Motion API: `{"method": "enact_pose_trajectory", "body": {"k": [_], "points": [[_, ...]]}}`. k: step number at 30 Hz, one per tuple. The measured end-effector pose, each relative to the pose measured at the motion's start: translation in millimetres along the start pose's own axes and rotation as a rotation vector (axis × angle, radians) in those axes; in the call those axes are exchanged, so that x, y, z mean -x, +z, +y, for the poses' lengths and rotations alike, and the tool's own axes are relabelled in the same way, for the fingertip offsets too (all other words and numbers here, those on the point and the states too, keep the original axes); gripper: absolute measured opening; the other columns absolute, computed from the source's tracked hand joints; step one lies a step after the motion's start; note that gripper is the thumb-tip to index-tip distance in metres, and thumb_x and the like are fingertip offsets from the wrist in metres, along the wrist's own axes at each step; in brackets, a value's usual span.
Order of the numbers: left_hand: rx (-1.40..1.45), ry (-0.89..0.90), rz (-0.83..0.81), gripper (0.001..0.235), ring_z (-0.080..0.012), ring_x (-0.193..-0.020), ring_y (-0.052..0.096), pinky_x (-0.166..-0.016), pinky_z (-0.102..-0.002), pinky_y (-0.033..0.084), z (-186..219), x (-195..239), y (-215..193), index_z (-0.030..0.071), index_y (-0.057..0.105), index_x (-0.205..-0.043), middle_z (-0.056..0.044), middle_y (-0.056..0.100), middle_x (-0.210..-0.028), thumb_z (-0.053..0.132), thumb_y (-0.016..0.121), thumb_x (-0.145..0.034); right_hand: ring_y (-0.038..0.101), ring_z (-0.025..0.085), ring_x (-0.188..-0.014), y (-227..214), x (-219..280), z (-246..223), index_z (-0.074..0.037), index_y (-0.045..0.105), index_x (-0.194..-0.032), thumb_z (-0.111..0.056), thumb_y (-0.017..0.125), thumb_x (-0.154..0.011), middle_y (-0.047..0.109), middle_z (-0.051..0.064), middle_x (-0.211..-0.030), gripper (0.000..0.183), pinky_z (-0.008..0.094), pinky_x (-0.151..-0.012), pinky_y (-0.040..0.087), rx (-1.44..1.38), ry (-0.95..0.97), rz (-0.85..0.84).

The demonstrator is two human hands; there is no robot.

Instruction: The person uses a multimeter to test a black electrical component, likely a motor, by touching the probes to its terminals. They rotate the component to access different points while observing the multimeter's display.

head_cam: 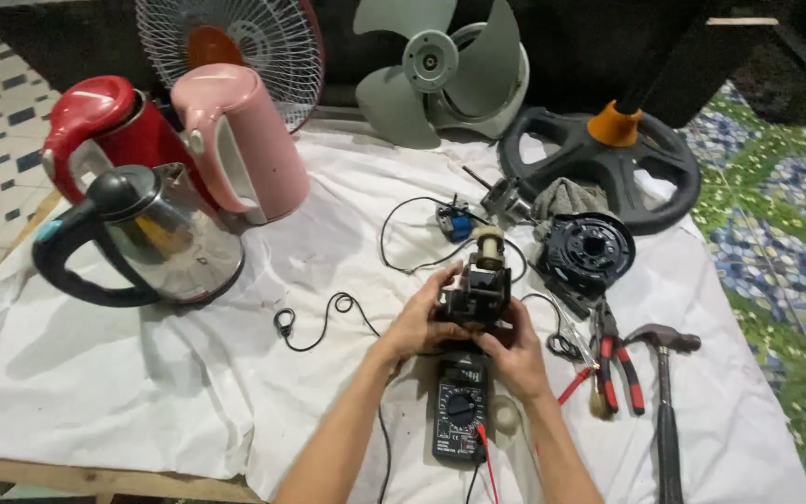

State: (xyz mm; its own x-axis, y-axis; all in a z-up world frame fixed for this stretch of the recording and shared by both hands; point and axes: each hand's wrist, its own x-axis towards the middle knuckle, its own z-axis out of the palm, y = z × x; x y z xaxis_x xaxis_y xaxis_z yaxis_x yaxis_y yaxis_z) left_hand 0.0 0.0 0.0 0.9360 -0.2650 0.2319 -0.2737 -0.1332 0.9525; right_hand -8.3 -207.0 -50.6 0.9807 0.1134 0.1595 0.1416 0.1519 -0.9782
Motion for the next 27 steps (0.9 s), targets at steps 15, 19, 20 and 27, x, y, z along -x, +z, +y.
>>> {"method": "enact_pose_trajectory", "body": {"k": [15, 19, 20, 27], "points": [[-0.215, 0.092, 0.301, 0.086, -0.0365, -0.102, 0.066, -0.084, -0.043, 0.056, -5.2, -6.2, 42.6, 0.001, 0.052, -0.130, -0.021, 0.064, -0.110, 0.029, 0.096, -0.062, 0.070, 0.021, -0.091, 8.2, -25.8, -56.7, -0.009, 0.064, -0.116, -0.003, 0.094, -0.065, 0.071, 0.010, -0.098, 0.060, 0.038, -0.084, 0.059, 0.246, -0.137, 0.130], [-0.047, 0.060, 0.281, 0.095, -0.0265, -0.102, 0.060, -0.085, -0.034, 0.051, -16.5, -17.6, 22.6, 0.001, 0.051, -0.134, -0.012, 0.062, -0.115, 0.024, 0.100, -0.056, 0.068, 0.017, -0.087, -5.8, -41.0, -60.3, -0.007, 0.065, -0.114, 0.008, 0.091, -0.060, 0.070, 0.006, -0.094, 0.061, 0.033, -0.078, 0.061, 0.030, -0.089, 0.029], [-0.011, 0.052, 0.249, 0.095, -0.0270, -0.110, 0.059, -0.091, -0.035, 0.049, -19.2, -19.7, 17.2, 0.005, 0.053, -0.135, -0.011, 0.060, -0.121, 0.023, 0.100, -0.055, 0.068, 0.018, -0.090, -6.4, -42.9, -61.9, -0.005, 0.065, -0.115, 0.009, 0.092, -0.058, 0.070, 0.008, -0.097, 0.065, 0.034, -0.080, 0.061, -0.029, -0.089, -0.027], [0.251, -0.064, 0.014, 0.069, -0.0261, -0.103, 0.064, -0.093, -0.038, 0.054, -8.2, -31.8, 13.5, 0.008, 0.064, -0.126, -0.012, 0.067, -0.116, 0.003, 0.094, -0.064, 0.067, 0.022, -0.099, -26.6, -62.4, -15.2, 0.000, 0.065, -0.121, 0.015, 0.090, -0.048, 0.069, 0.012, -0.105, 0.079, 0.040, -0.087, 0.060, -0.253, 0.007, -0.166]]}}
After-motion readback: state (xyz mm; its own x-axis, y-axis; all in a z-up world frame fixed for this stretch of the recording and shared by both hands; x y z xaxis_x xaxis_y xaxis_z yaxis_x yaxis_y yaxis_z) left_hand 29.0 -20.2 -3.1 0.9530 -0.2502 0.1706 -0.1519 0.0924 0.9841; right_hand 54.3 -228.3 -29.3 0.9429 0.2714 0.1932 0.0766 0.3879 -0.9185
